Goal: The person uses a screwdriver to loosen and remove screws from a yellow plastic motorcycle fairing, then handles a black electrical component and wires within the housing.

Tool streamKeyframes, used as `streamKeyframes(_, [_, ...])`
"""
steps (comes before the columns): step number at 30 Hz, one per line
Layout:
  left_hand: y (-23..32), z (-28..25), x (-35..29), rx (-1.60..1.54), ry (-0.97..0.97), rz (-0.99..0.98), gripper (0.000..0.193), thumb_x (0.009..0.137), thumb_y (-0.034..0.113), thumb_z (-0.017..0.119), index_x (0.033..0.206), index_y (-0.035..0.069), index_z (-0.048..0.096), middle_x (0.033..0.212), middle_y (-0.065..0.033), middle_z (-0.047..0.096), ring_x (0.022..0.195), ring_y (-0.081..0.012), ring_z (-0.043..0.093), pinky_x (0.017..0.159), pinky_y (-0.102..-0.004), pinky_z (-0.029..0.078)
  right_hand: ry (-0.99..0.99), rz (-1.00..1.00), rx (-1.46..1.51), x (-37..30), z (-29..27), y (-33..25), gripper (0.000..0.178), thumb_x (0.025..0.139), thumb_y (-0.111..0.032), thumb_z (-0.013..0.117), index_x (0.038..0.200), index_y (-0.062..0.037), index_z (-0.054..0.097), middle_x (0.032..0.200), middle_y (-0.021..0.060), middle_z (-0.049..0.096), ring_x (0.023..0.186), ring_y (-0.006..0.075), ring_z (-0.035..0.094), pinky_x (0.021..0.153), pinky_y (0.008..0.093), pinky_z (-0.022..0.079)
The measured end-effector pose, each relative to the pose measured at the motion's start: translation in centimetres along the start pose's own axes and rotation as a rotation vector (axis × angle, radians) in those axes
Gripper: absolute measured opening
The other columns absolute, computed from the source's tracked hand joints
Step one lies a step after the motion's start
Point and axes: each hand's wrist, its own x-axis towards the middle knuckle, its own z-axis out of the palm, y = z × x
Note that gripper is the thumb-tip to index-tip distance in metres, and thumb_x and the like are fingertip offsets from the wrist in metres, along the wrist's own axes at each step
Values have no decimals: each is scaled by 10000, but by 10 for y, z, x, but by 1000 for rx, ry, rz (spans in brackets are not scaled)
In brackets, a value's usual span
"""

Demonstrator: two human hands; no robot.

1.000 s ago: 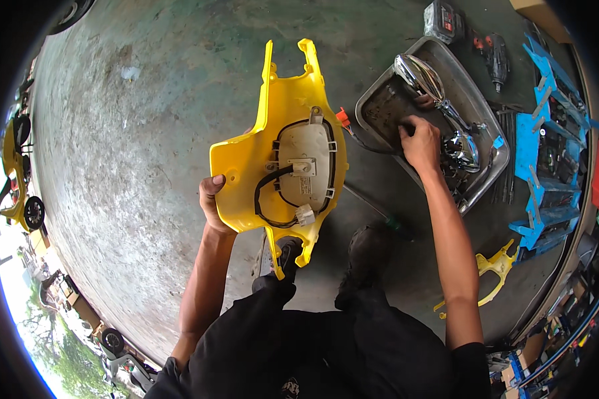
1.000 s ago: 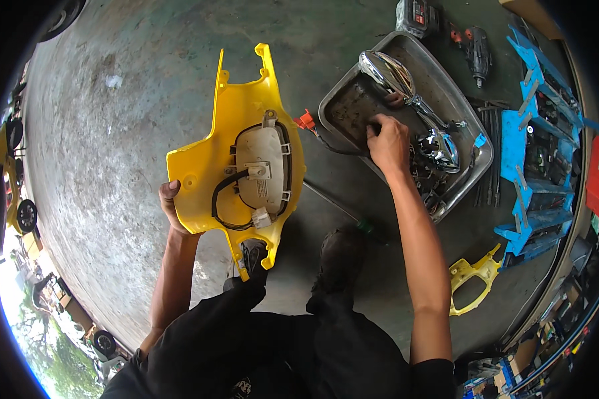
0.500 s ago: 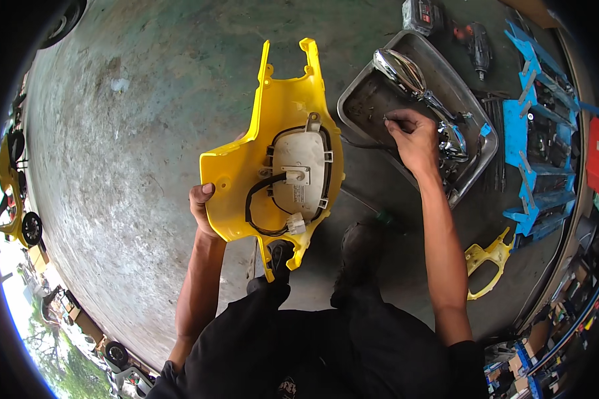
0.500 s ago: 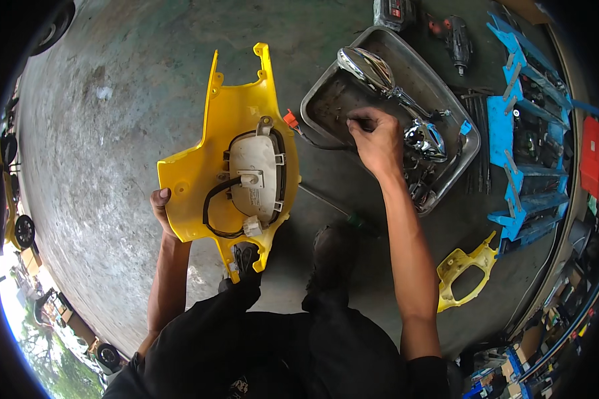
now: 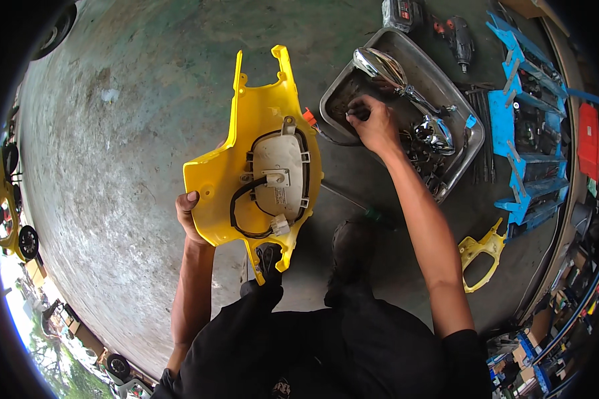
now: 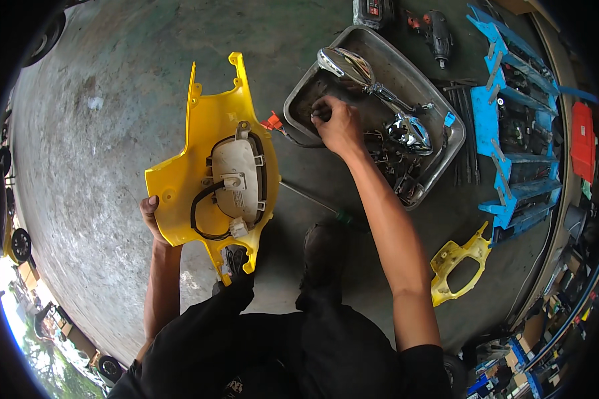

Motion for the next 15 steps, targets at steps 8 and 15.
streamKeyframes(8, [-1, -10, -3, -60, 11, -2, 841, 794, 397, 629, 1484, -13, 376, 1326, -193, 575, 1128, -291, 612, 953, -390, 526, -14, -73, -62, 5, 7, 9, 218, 782, -7, 750, 994, -49, 717, 956, 129, 747, 921, 287, 724, 840, 374, 554])
streamKeyframes(15, [1, -17, -2, -60, 26, 5, 816, 795, 384, 638, 1463, -19, 399, 1313, -192, 584, 1121, -299, 616, 955, -398, 526, 50, -257, -208, 7, 2, 21, 208, 762, 2, 738, 955, -74, 747, 961, 129, 698, 968, 339, 663, 876, 416, 516])
